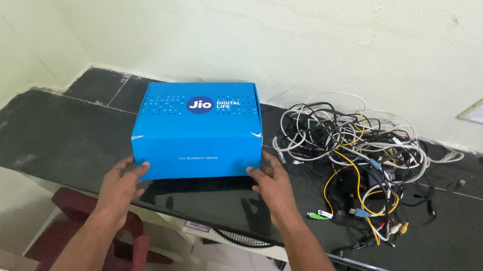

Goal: The person opens a blue box and then untangles a white cable from a pile of mixed wires on a black table. They coil the cable neatly and place it inside the box, repeating the process with a second white cable.

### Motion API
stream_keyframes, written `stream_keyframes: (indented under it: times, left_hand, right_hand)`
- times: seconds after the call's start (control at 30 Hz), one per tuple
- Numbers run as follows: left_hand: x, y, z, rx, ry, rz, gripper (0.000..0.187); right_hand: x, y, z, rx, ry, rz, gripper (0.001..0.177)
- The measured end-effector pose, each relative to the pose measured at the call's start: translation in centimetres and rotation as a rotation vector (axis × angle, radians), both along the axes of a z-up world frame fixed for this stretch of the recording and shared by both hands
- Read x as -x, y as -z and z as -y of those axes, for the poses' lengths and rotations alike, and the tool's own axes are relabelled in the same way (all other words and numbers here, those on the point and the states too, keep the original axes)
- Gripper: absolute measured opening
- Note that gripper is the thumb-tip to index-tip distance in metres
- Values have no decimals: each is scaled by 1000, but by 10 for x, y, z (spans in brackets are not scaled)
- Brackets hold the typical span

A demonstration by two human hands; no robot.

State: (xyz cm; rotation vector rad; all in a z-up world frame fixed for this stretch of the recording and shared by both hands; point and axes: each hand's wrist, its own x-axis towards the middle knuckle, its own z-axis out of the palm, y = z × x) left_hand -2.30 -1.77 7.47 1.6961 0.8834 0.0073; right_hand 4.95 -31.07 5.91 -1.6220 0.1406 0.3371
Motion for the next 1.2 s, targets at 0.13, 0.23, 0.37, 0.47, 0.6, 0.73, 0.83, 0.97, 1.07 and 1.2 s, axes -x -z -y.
stream_keyframes:
  times: [0.13, 0.23, 0.37, 0.47, 0.6, 0.73, 0.83, 0.97, 1.07, 1.2]
  left_hand:
    - [1, -3, 4, -4, -30, -9, 65]
    - [-1, -2, 2, 10, -43, 2, 61]
    - [1, 2, -1, 17, -30, 39, 58]
    - [-1, 4, -3, 7, -26, 7, 56]
    - [-3, 8, -5, 13, 0, 25, 59]
    - [-2, 6, -4, -7, 4, 35, 66]
    - [-6, 4, -1, 36, -40, 63, 71]
    - [-8, 4, 2, 49, -68, 104, 70]
    - [-7, -1, 3, 48, -86, 99, 68]
    - [-6, -9, 7, 8, -73, 46, 69]
  right_hand:
    - [-1, -2, 0, -1, 25, -3, 71]
    - [1, -4, 1, -24, 39, 12, 68]
    - [-3, -2, 4, 1, 37, 4, 64]
    - [-6, 8, 6, -46, 30, 44, 61]
    - [-10, 23, 9, -90, 18, 132, 58]
    - [-12, 16, 7, -131, 20, 77, 55]
    - [-11, 7, 6, -137, 10, 65, 56]
    - [-10, 0, 6, -97, -9, 56, 60]
    - [-9, -2, 6, -76, -8, 43, 59]
    - [-9, 2, 10, -145, -24, 81, 59]
